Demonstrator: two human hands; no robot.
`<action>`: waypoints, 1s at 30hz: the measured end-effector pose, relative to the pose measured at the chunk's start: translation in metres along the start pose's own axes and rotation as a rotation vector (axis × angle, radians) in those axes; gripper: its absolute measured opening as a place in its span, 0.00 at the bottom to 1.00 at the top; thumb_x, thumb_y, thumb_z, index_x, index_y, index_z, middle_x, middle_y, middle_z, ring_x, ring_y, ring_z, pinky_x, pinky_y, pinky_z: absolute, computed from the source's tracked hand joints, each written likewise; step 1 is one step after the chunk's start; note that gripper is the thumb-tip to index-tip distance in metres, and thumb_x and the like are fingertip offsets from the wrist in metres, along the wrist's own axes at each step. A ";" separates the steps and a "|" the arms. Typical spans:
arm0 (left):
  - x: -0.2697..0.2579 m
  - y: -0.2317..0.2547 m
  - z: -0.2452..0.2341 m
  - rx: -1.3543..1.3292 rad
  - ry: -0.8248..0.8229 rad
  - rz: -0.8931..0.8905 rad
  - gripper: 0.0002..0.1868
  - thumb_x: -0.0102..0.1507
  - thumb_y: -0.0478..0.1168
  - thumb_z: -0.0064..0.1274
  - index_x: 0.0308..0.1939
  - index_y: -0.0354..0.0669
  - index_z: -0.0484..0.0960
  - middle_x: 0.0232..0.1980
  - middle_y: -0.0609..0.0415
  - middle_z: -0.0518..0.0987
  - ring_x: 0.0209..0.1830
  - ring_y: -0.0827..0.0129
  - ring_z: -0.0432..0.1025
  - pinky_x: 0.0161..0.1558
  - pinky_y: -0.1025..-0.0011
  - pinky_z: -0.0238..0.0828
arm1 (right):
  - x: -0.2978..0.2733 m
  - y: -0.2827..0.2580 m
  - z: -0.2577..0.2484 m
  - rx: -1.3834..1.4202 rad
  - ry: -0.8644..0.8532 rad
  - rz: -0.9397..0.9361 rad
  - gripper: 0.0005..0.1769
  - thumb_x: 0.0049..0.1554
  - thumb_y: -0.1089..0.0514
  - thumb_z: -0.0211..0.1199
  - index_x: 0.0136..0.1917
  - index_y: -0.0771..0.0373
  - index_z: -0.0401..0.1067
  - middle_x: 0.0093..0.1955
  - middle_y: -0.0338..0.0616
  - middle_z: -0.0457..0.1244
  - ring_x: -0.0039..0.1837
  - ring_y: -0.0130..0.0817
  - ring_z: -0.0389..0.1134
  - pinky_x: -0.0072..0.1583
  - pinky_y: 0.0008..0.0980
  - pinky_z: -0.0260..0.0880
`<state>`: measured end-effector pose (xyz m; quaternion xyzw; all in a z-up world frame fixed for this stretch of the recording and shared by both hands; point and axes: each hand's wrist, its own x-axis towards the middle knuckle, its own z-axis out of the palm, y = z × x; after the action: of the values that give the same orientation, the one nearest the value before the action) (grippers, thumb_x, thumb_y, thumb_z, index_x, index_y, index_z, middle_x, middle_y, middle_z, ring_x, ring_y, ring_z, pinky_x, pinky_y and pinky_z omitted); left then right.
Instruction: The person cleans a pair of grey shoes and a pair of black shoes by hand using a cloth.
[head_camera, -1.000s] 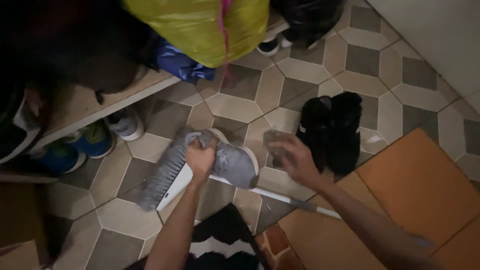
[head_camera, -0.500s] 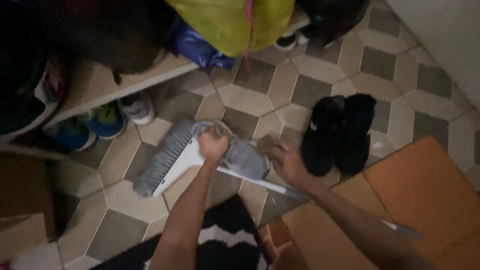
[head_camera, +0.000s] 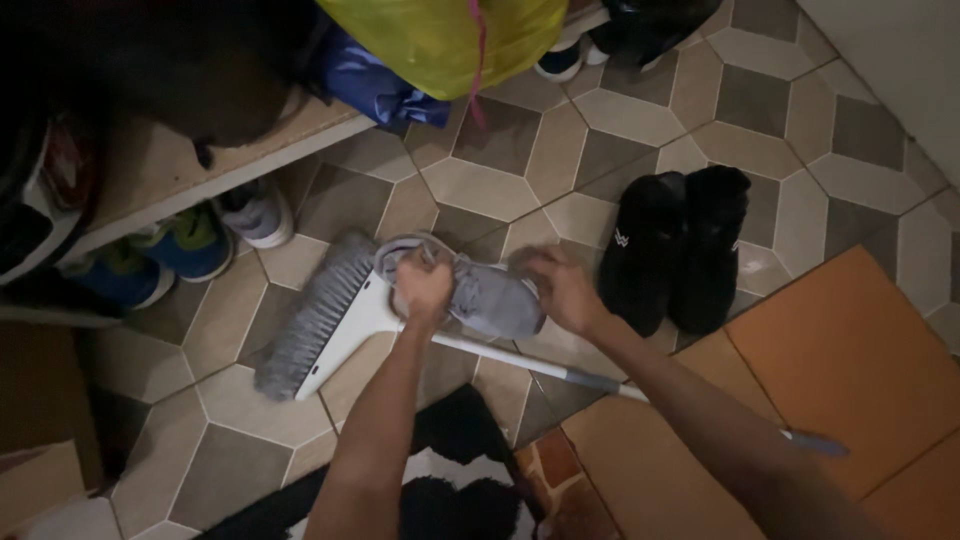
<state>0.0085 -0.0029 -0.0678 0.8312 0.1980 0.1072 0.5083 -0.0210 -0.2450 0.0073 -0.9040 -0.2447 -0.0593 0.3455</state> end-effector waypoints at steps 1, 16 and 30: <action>0.005 0.000 -0.002 0.004 -0.002 0.003 0.13 0.55 0.43 0.58 0.32 0.33 0.84 0.28 0.40 0.82 0.27 0.55 0.76 0.36 0.57 0.72 | 0.003 -0.003 -0.004 0.050 -0.079 0.144 0.28 0.45 0.72 0.63 0.59 0.55 0.75 0.63 0.51 0.64 0.59 0.51 0.68 0.59 0.43 0.71; 0.013 0.055 -0.023 -0.997 0.273 -0.712 0.28 0.61 0.50 0.59 0.54 0.28 0.75 0.50 0.44 0.81 0.43 0.57 0.79 0.42 0.56 0.80 | 0.048 -0.076 -0.072 0.043 0.270 0.015 0.28 0.51 0.72 0.63 0.63 0.56 0.75 0.62 0.54 0.65 0.60 0.51 0.70 0.58 0.41 0.72; -0.014 -0.021 -0.044 -0.930 0.166 -0.728 0.14 0.57 0.40 0.62 0.33 0.28 0.82 0.33 0.49 0.80 0.30 0.65 0.72 0.33 0.60 0.73 | 0.082 -0.129 -0.052 -0.087 0.060 -0.452 0.32 0.45 0.70 0.64 0.63 0.53 0.76 0.65 0.54 0.61 0.65 0.56 0.65 0.64 0.45 0.68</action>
<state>-0.0259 0.0351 -0.0658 0.3889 0.4418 0.0661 0.8057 -0.0087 -0.1636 0.1461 -0.8381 -0.4276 -0.1726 0.2914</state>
